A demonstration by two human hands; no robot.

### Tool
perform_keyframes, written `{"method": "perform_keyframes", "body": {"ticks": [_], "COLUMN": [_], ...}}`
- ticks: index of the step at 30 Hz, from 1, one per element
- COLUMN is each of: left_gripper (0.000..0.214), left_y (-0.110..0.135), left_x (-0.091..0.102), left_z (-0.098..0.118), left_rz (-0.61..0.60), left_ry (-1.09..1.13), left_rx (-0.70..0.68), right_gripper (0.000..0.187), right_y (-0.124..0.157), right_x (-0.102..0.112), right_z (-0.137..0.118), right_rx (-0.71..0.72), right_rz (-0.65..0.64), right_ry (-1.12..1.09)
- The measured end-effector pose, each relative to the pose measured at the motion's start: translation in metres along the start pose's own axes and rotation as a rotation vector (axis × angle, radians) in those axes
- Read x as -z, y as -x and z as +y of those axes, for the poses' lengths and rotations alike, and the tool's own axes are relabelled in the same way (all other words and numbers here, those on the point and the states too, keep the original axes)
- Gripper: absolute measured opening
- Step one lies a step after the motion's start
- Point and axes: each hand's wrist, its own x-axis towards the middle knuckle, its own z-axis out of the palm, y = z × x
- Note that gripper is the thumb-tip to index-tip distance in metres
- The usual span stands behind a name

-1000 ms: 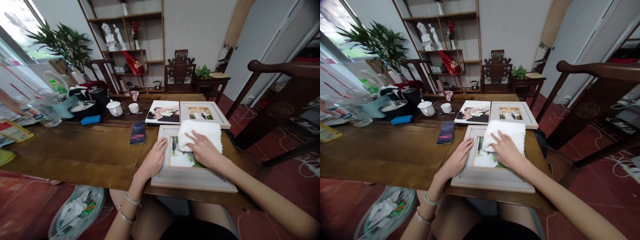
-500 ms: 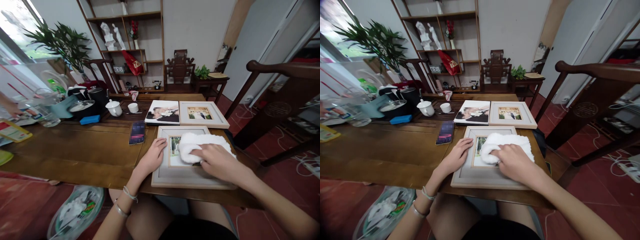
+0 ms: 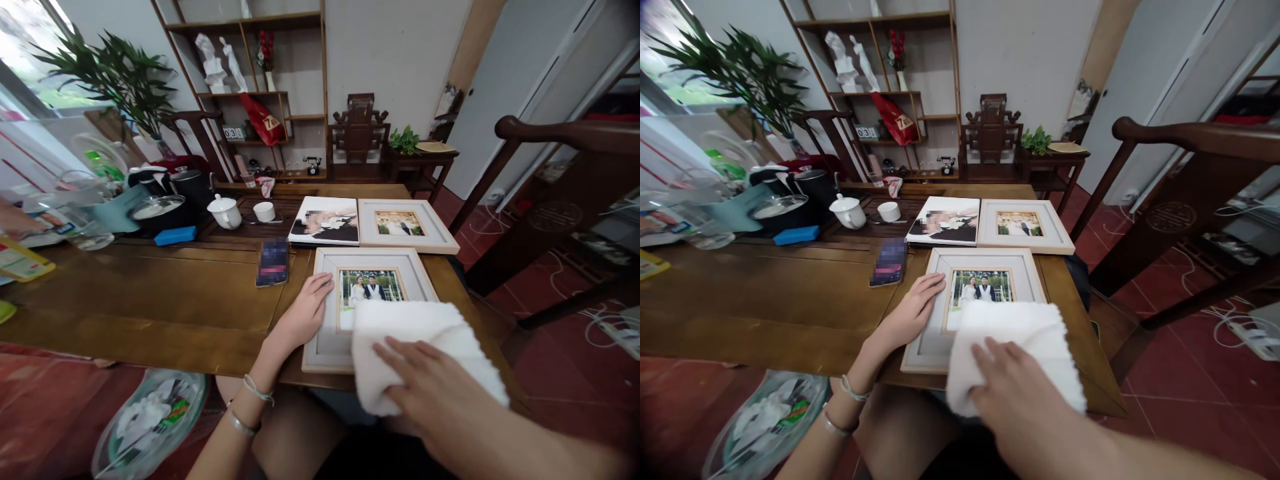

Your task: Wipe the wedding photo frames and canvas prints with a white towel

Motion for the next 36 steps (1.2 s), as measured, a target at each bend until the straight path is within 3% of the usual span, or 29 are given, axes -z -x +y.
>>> {"method": "perform_keyframes", "body": {"ticks": [4, 9, 12, 15, 21, 24, 31, 33, 36], "left_gripper": [0.040, 0.043, 0.047, 0.047, 0.044, 0.043, 0.043, 0.043, 0.043], "left_y": [0.002, 0.002, 0.001, 0.000, -0.002, -0.003, -0.001, -0.001, -0.001], "left_x": [0.000, 0.004, 0.004, 0.002, -0.001, 0.000, 0.000, 0.000, -0.001], "left_z": [0.000, 0.005, 0.009, 0.011, 0.013, 0.013, 0.013, 0.013, 0.013], "left_rz": [-0.022, -0.053, -0.090, -0.078, -0.063, -0.057, -0.085, -0.087, -0.073], "left_ry": [-0.008, -0.014, 0.001, 0.018, 0.021, 0.025, 0.025, 0.027, 0.042], "left_rx": [0.011, 0.039, 0.052, 0.063, 0.073, 0.063, 0.100, 0.106, 0.088], "right_gripper": [0.030, 0.045, 0.045, 0.043, 0.040, 0.045, 0.044, 0.044, 0.043], "right_y": [0.017, -0.005, -0.020, -0.021, 0.003, 0.015, 0.002, -0.006, -0.007], "right_x": [0.016, -0.003, -0.022, -0.031, -0.021, -0.008, 0.000, -0.006, -0.014], "right_z": [0.054, 0.094, 0.091, 0.070, 0.028, 0.034, 0.098, 0.099, 0.074], "right_rx": [-0.230, -0.342, -0.310, -0.260, -0.100, -0.097, -0.374, -0.366, -0.250], "right_rz": [-0.093, 0.038, 0.064, 0.073, 0.091, 0.072, 0.008, 0.037, 0.041], "right_ry": [0.098, 0.265, 0.259, 0.211, 0.053, 0.008, 0.223, 0.248, 0.184]}}
